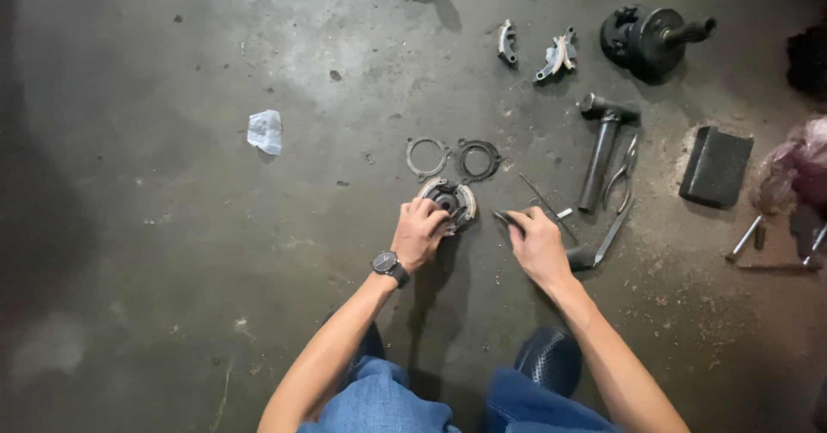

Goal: Assembling and repairing motorcycle clutch components on a workshop floor.

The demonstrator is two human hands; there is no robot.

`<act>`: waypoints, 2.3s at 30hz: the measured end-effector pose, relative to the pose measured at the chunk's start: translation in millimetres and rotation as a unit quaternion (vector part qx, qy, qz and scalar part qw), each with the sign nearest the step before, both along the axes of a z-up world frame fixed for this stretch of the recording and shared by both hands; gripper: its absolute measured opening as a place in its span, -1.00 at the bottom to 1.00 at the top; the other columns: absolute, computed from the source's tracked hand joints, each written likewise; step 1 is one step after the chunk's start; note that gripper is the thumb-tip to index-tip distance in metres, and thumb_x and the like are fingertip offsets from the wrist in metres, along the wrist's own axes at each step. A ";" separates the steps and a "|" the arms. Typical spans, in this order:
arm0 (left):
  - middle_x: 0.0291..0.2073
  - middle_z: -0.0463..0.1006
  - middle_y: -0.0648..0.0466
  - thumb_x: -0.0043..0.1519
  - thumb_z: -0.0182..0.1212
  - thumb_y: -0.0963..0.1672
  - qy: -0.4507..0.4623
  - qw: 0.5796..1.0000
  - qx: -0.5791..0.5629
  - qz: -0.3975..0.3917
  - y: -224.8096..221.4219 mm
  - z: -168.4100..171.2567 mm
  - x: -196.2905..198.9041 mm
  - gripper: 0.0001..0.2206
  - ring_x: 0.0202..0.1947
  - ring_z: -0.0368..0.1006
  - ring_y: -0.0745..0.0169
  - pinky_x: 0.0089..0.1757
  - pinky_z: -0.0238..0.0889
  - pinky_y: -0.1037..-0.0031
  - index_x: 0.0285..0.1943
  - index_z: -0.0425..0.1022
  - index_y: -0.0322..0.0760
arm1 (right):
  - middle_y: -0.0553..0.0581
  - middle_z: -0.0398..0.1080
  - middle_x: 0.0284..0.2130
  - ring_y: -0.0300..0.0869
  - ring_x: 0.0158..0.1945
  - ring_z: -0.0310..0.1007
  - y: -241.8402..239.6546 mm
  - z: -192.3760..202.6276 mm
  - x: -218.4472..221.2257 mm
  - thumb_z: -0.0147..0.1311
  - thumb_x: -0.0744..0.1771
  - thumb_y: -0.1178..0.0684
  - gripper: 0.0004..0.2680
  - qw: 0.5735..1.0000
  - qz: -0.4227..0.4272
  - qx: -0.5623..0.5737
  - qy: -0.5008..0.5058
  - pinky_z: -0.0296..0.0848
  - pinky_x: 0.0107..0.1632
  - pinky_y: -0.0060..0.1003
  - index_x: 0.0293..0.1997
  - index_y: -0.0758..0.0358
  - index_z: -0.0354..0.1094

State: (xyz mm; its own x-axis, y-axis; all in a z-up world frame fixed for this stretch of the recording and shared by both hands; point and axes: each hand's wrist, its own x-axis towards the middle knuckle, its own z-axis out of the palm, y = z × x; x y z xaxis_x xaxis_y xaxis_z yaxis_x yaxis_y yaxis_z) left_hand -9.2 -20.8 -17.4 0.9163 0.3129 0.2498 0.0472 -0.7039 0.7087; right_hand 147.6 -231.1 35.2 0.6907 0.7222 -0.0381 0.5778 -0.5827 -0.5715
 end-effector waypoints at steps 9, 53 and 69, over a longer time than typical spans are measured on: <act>-0.17 0.44 0.08 0.16 0.34 -0.16 0.032 0.997 0.070 0.002 -13.0 -20.7 13.2 -0.85 -0.05 0.33 0.05 -0.03 0.16 0.20 -0.12 0.54 -0.18 | 0.27 0.43 -0.30 0.05 -0.29 0.52 39.1 -8.2 6.0 0.20 0.30 0.13 -0.88 0.996 -0.027 0.077 0.038 0.49 -0.21 -0.15 -0.16 0.32 0.52; 0.31 0.25 -0.28 -0.16 0.55 0.10 0.172 0.969 0.160 -0.072 25.0 6.6 24.5 0.00 0.30 0.17 -0.22 0.25 -0.02 -0.10 0.40 0.19 -0.52 | 0.22 0.45 -0.25 -0.06 -0.28 0.54 78.6 72.9 -12.4 0.17 0.36 0.16 -0.90 0.979 0.098 0.177 0.024 0.50 -0.23 -0.26 -0.11 0.38 0.47; 0.29 0.23 -0.27 -0.21 0.55 0.07 0.210 0.964 0.156 -0.058 15.0 9.7 29.5 0.02 0.29 0.16 -0.21 0.23 -0.01 -0.07 0.41 0.16 -0.53 | 0.28 0.53 -0.45 -0.01 -0.42 0.53 71.6 11.5 43.1 0.04 0.43 -0.07 -0.72 0.970 -0.164 -0.016 0.177 0.43 -0.34 -0.19 -0.36 0.31 0.49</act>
State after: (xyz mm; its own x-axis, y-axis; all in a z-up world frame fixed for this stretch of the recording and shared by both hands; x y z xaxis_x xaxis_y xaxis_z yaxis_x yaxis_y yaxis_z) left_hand 20.2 -5.7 -7.7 0.9815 0.1719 -0.0849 0.1915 -0.8971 0.3981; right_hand 190.7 -159.5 46.7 0.8231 0.4596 -0.3336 0.1280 -0.7224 -0.6795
